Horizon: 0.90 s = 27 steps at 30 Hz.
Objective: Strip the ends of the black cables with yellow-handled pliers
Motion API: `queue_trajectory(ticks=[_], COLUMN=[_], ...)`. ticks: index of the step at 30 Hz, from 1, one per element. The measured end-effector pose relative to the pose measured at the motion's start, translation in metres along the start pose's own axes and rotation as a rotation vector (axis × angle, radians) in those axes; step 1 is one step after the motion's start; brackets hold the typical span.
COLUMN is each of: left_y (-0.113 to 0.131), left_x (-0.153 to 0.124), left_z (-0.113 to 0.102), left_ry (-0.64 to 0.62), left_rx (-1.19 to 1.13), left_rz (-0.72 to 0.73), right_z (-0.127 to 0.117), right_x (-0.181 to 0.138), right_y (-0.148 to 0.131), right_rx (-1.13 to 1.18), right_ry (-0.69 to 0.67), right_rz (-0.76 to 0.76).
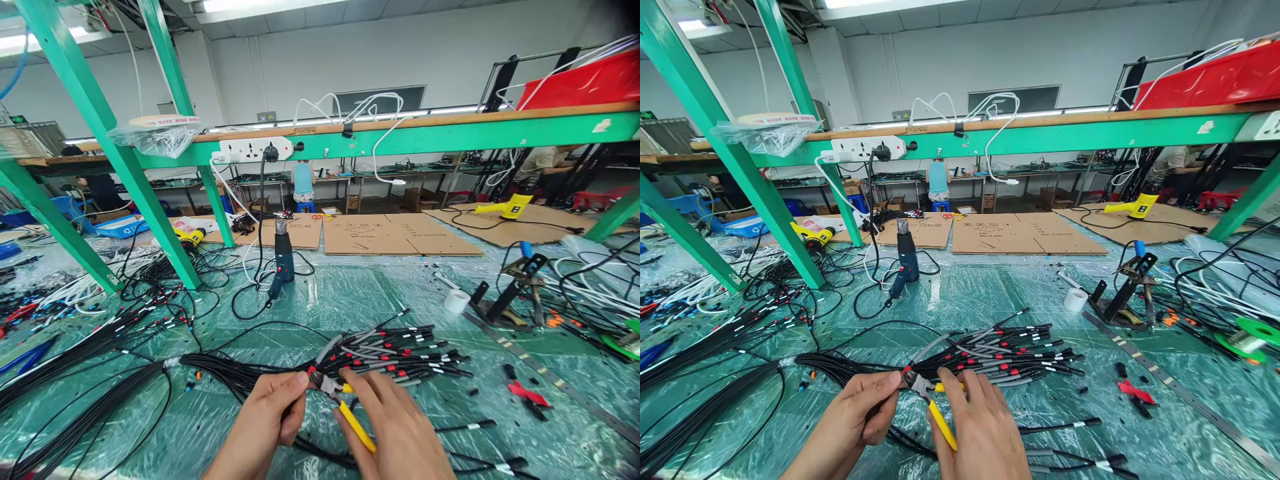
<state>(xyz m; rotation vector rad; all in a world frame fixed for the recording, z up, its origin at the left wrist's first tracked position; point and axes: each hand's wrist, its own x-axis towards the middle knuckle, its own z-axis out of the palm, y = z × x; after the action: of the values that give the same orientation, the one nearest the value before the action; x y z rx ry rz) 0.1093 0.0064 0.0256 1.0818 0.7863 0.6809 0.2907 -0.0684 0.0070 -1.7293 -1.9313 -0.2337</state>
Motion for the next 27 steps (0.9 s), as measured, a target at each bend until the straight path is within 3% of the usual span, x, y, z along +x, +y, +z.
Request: queue_trajectory(ticks=[6,10,13,17,19,22,27], left_y=[0.004,0.008,0.011,0.015,0.015,0.015,0.016], left_x=[-0.002,-0.003,-0.003,-0.005,-0.005,-0.006,-0.005], left_z=[-0.001,-0.001,-0.001,-0.001,0.0,0.0,0.001], left_ry=[-0.034,-0.04,-0.071,-0.091,-0.051,0.015,0.009], left_rx=[0.007,0.074,0.118,0.204,0.239,0.256,0.255], left_rz=[-0.027,-0.041,-0.015,0.037,0.037,0.03,0.018], right_z=[-0.004,0.003,0.004,-0.007,-0.012,-0.013,-0.004], right_x=[0.003,-0.003,-0.004,0.005,0.01,0.009,0.001], right_y=[0.003,0.003,0.001,-0.007,-0.01,-0.012,-0.005], right_rx=[-0.057,0.02,0.213,0.693,0.839,0.712,0.144], right_ry=[0.003,-0.049,-0.155,-0.462,-0.534,-0.456,-0.094], right_rz=[-0.049,0.0,0.114,0.244,0.29,0.278,0.071])
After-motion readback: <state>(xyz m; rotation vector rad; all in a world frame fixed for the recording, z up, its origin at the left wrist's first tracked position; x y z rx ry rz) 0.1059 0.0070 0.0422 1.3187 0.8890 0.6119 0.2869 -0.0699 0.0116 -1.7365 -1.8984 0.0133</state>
